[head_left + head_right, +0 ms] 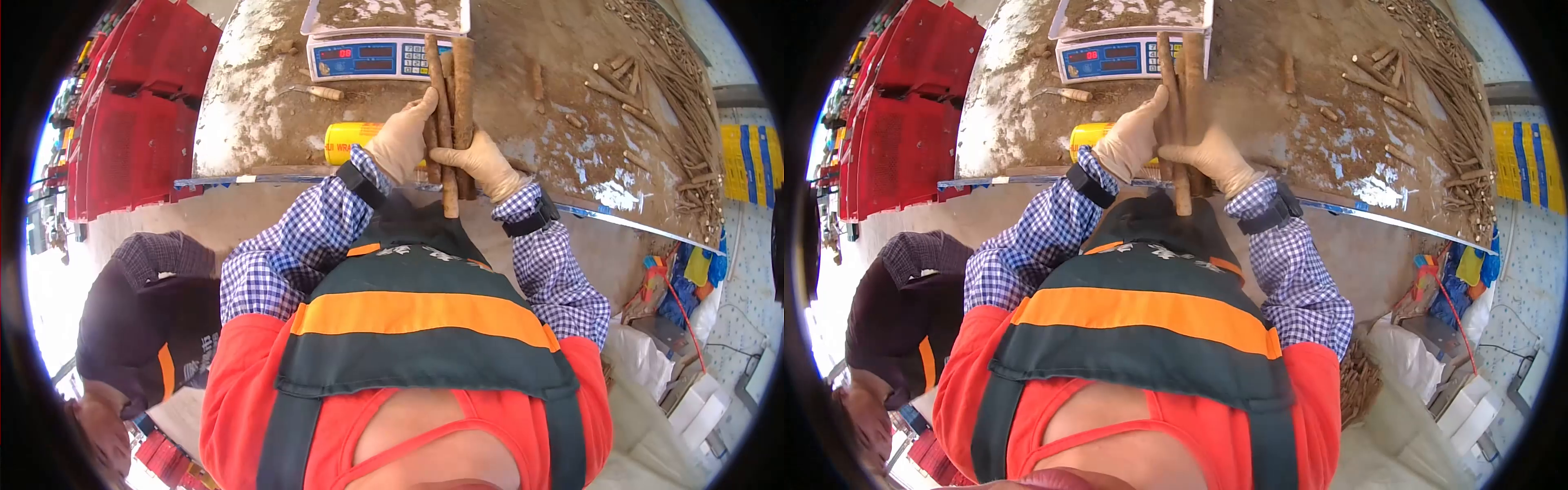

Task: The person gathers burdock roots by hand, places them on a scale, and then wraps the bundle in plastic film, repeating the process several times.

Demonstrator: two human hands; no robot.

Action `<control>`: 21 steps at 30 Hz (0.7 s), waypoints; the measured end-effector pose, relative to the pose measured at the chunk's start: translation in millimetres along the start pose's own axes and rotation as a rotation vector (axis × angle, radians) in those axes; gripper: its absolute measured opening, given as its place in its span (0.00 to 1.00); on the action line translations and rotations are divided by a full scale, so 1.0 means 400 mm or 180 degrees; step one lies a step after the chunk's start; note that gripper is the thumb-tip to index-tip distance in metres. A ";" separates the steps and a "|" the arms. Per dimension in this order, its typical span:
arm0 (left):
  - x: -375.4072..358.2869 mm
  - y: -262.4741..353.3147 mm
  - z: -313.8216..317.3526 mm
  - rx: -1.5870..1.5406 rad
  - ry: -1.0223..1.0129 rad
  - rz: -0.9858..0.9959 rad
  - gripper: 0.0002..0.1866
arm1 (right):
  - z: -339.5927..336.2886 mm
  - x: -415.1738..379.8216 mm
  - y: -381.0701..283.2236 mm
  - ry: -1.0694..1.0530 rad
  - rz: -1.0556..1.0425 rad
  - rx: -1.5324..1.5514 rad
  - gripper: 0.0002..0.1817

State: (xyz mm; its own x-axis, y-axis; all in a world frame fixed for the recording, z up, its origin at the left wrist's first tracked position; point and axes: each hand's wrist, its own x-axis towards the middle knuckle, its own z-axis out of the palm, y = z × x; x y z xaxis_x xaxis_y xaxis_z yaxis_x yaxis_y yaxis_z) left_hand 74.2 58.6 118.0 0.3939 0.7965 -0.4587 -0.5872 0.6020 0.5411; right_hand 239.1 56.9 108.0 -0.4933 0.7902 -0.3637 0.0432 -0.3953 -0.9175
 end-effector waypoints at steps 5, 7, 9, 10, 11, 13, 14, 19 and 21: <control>0.019 -0.074 0.035 0.0131 0.0113 0.0785 0.28 | -0.042 -0.040 0.015 -0.0451 0.0219 0.0320 0.20; 0.006 -0.077 0.083 0.0698 0.0467 0.1279 0.35 | -0.048 -0.033 0.028 -0.0514 0.0217 0.0514 0.20; 0.012 -0.093 0.076 0.0850 0.0526 0.1398 0.37 | -0.060 -0.022 0.051 -0.0569 0.0246 0.0600 0.21; 0.008 -0.089 0.082 0.1016 0.0564 0.1482 0.39 | -0.056 -0.019 0.047 -0.0597 0.0232 0.0583 0.21; -0.001 -0.089 0.085 0.1231 0.0538 0.1551 0.41 | -0.047 -0.022 0.046 -0.0587 0.0002 0.0614 0.21; -0.012 -0.077 0.091 0.1637 0.0555 0.1573 0.41 | -0.037 -0.039 0.030 -0.0717 0.0024 0.0715 0.21; -0.018 -0.076 0.089 0.2038 0.0562 0.1576 0.41 | -0.035 -0.046 0.030 -0.0733 0.0040 0.0707 0.21; -0.014 -0.067 -0.018 0.3598 -0.0055 0.1514 0.38 | -0.028 -0.081 0.009 -0.0478 0.0119 0.0739 0.23; -0.082 -0.047 -0.010 0.2393 -0.0548 0.1596 0.36 | -0.021 -0.072 -0.002 -0.0371 -0.0178 0.0829 0.23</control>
State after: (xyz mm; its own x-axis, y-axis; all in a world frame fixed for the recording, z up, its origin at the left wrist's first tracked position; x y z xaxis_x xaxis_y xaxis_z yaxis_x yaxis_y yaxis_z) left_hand 69.3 21.0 120.2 0.3524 0.9353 0.0320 -0.1272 0.0139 0.9918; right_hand 260.7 38.2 117.8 -0.5857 0.7610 -0.2790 -0.2040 -0.4715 -0.8579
